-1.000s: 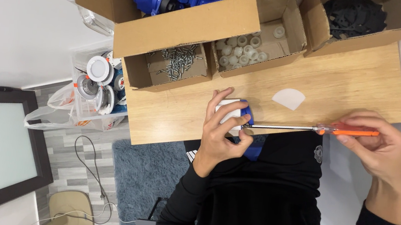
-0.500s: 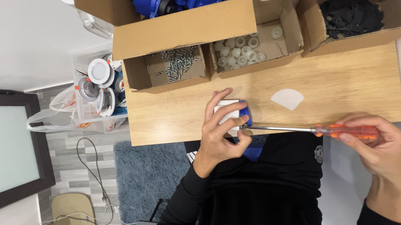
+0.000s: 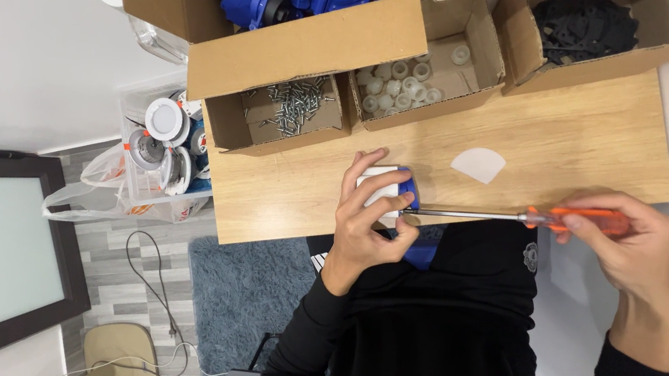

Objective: The person uses a screwdriver to tighten screws on a white plastic box attached to a blue component. They then pick up a blue plastic part and a white plastic box, inspecting them before returning to the assembly task.

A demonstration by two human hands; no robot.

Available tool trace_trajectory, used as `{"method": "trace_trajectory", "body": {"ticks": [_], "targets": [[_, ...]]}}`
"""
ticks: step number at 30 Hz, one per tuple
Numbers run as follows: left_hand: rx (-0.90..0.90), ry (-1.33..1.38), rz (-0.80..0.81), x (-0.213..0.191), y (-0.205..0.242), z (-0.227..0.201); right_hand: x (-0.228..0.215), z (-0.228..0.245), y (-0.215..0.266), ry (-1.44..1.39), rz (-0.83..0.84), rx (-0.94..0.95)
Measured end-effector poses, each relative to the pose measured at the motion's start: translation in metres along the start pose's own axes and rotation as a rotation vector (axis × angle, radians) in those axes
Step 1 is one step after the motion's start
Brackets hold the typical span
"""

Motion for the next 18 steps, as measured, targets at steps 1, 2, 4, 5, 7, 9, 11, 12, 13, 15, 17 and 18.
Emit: {"method": "trace_trajectory", "body": {"ticks": [1, 2, 4, 5, 7, 9, 11, 12, 13, 15, 17, 18], "targets": [[0.003, 0.002, 0.001, 0.0, 0.0, 0.0, -0.004, -0.004, 0.0, -0.061, 0.017, -0.051], [0.005, 0.006, 0.005, 0.0, 0.0, 0.001, -0.008, -0.008, 0.002, -0.122, 0.032, -0.1], [0.001, 0.008, 0.009, -0.001, 0.001, 0.001, -0.01, -0.009, -0.001, -0.097, 0.049, -0.139], [-0.002, 0.01, 0.013, -0.001, 0.001, 0.002, -0.011, -0.008, -0.002, -0.073, 0.065, -0.179], [0.0, 0.018, 0.017, 0.0, 0.002, 0.004, -0.001, 0.014, -0.005, -0.045, 0.094, -0.148], [0.002, 0.021, 0.016, 0.0, 0.003, 0.006, 0.006, 0.023, -0.007, -0.018, 0.128, -0.12], [0.0, 0.034, 0.025, 0.0, 0.003, 0.006, 0.006, 0.015, -0.005, 0.053, -0.011, 0.153], [0.0, 0.035, 0.026, 0.0, 0.004, 0.006, 0.003, 0.007, -0.004, 0.053, -0.012, 0.154], [-0.009, 0.04, 0.03, 0.0, 0.004, 0.006, 0.0, -0.001, -0.004, -0.025, -0.018, 0.139], [-0.019, 0.042, 0.034, 0.0, 0.005, 0.008, -0.005, -0.014, -0.004, -0.105, -0.021, 0.124], [-0.052, 0.076, 0.033, 0.001, 0.008, 0.01, -0.009, -0.02, -0.004, -0.203, 0.026, 0.044], [-0.05, 0.077, 0.032, 0.0, 0.008, 0.01, -0.011, -0.019, -0.004, -0.203, 0.026, 0.042]]}}
Point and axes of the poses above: each hand's wrist, its own y-axis away from the middle knuckle, its own x-axis out of the palm, z = x × y, the point moved 2 cm from there along -y, towards the middle knuckle, and after that the axes turned 2 degrees about -y, right-handed, at the moved point
